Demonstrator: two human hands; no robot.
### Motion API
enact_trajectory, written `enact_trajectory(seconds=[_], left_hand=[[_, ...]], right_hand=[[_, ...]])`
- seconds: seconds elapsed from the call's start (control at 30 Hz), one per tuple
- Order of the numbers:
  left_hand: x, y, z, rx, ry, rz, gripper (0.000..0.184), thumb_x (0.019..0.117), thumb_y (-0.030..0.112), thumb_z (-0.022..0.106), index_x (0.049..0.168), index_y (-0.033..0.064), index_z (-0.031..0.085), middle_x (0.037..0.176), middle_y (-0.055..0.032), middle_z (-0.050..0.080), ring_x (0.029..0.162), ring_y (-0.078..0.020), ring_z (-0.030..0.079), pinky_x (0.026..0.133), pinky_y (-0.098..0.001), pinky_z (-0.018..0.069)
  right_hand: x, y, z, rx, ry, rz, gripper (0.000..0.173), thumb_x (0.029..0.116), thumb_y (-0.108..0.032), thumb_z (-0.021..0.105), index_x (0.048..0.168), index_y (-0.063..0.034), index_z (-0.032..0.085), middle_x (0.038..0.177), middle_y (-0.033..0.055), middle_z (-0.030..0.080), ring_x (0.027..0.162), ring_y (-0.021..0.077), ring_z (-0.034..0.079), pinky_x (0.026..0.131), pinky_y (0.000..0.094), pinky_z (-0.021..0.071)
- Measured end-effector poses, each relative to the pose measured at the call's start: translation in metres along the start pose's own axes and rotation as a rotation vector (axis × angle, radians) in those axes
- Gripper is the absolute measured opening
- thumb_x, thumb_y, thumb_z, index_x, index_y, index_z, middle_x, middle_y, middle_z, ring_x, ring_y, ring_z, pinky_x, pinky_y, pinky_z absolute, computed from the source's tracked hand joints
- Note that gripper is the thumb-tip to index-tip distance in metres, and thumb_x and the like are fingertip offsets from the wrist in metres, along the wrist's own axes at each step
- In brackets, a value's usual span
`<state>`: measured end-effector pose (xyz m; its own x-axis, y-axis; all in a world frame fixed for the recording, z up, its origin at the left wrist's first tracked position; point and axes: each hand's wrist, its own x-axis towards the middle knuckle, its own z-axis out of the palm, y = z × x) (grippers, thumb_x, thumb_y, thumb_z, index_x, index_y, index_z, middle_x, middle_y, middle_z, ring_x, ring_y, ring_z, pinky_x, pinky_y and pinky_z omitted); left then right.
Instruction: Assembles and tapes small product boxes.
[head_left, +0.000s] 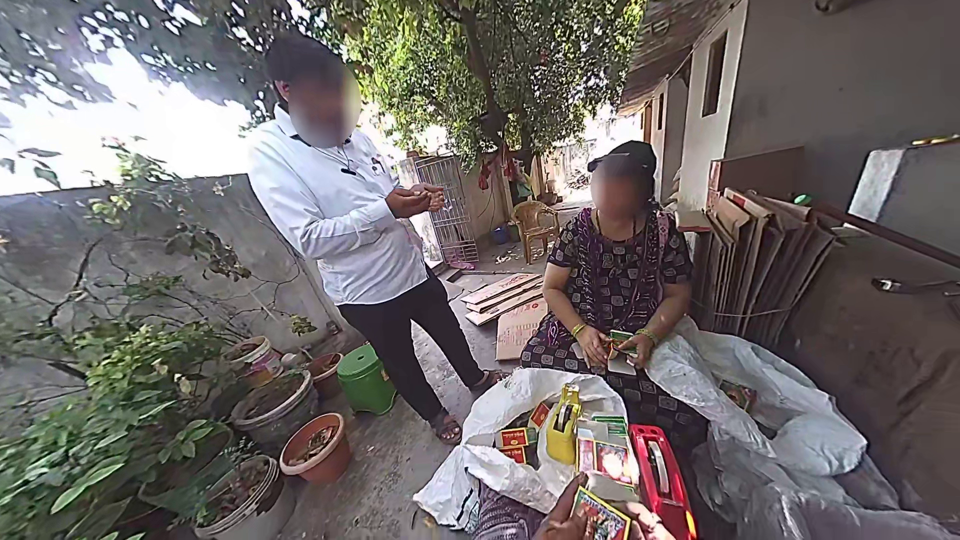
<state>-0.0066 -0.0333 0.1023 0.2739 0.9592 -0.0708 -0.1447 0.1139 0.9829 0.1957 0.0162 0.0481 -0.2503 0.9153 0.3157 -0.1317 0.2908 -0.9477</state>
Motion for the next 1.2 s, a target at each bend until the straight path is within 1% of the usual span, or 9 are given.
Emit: enact_trajectory(seconds=[0.17,0.3,0.47,0.53,0.63,0.87,1.07,1.13,1.2], left_hand=[[0.006,0.002,-0.013,-0.009,-0.145,-0.047,0.052,0.112,0.028,0.034,0.162,0.023,0.024,0.146,-0.0153,0.055,0.121,-0.0292,0.064,0.101,-0.0515,0.0544],[0.012,0.005,-0.024,0.173,-0.153,-0.002,0.034,0.112,0.028,0.036,0.137,0.0066,0.046,0.11,-0.011,0.068,0.096,-0.0193,0.07,0.088,-0.0409,0.0592],[0.023,0.002,-0.027,0.558,-0.156,0.286,0.037,0.1109,0.033,0.041,0.112,0.0012,0.059,0.079,-0.0081,0.066,0.069,-0.0172,0.067,0.069,-0.0389,0.0597],[0.027,0.005,-0.026,0.708,-0.237,0.373,0.038,0.1107,0.033,0.042,0.114,0.0003,0.061,0.085,-0.0104,0.068,0.076,-0.019,0.069,0.076,-0.0413,0.0608],[0.035,0.004,-0.022,0.784,-0.276,0.426,0.039,0.1094,0.034,0.045,0.11,-0.0007,0.062,0.089,-0.0137,0.068,0.081,-0.0227,0.068,0.079,-0.0443,0.0586],[0.038,0.002,-0.012,0.88,-0.272,0.34,0.045,0.11,0.036,0.04,0.113,-0.0028,0.063,0.088,-0.0185,0.069,0.082,-0.03,0.071,0.08,-0.0532,0.0582],[0.044,0.008,-0.002,0.417,-0.071,0.172,0.06,0.1048,0.035,0.056,0.153,0.0054,0.037,0.104,-0.0131,0.071,0.081,-0.0195,0.07,0.075,-0.0402,0.0598],[0.05,0.015,0.002,0.327,0.031,0.088,0.036,0.0991,0.031,0.067,0.12,0.0023,0.068,0.088,-0.0075,0.072,0.077,-0.0136,0.067,0.076,-0.0354,0.0572],[0.056,0.021,0.004,0.288,0.048,0.003,0.025,0.0958,0.027,0.072,0.092,0.0024,0.071,0.074,-0.0016,0.066,0.067,-0.0086,0.061,0.068,-0.0306,0.052]], right_hand=[[-0.005,-0.004,-0.002,-0.175,0.039,0.076,0.024,0.0997,-0.004,0.048,0.103,-0.0015,0.072,0.095,0.0007,0.071,0.093,-0.0002,0.064,0.089,0.0211,0.0527],[-0.001,-0.003,-0.002,-0.103,-0.001,0.075,0.025,0.0981,-0.006,0.047,0.098,-0.008,0.073,0.093,-0.0036,0.072,0.089,0.0002,0.066,0.085,0.0216,0.0545],[0.0,-0.001,0.002,0.214,0.138,0.033,0.037,0.101,-0.014,0.05,0.133,-0.0013,0.063,0.147,0.0122,0.057,0.129,0.022,0.059,0.103,0.0353,0.0535],[0.001,-0.007,0.001,0.251,0.256,0.181,0.047,0.1003,-0.012,0.056,0.146,-0.0033,0.05,0.137,0.0095,0.063,0.118,0.015,0.063,0.095,0.0312,0.0557],[0.003,-0.019,-0.001,0.139,0.322,0.238,0.026,0.0964,-0.007,0.063,0.122,0.0001,0.062,0.09,0.001,0.072,0.078,0.0044,0.067,0.075,0.0259,0.0575],[0.005,-0.013,-0.011,-0.146,0.252,0.028,0.028,0.0981,-0.011,0.066,0.121,0.0042,0.067,0.097,0.0086,0.073,0.077,0.0038,0.065,0.076,0.0237,0.0561],[0.0,-0.006,-0.005,-0.274,0.37,-0.298,0.019,0.0809,0.007,0.067,0.097,0.006,0.077,0.097,0.0111,0.078,0.092,0.0061,0.074,0.09,0.0223,0.0587],[-0.003,-0.003,-0.001,-0.302,0.346,-0.386,0.022,0.078,0.007,0.067,0.096,0.0037,0.078,0.099,0.0099,0.078,0.096,0.0068,0.073,0.093,0.023,0.0581],[-0.003,-0.003,-0.001,-0.307,0.307,-0.403,0.022,0.0794,0.008,0.066,0.098,0.0024,0.078,0.102,0.0095,0.078,0.099,0.0075,0.073,0.094,0.0239,0.0579]])
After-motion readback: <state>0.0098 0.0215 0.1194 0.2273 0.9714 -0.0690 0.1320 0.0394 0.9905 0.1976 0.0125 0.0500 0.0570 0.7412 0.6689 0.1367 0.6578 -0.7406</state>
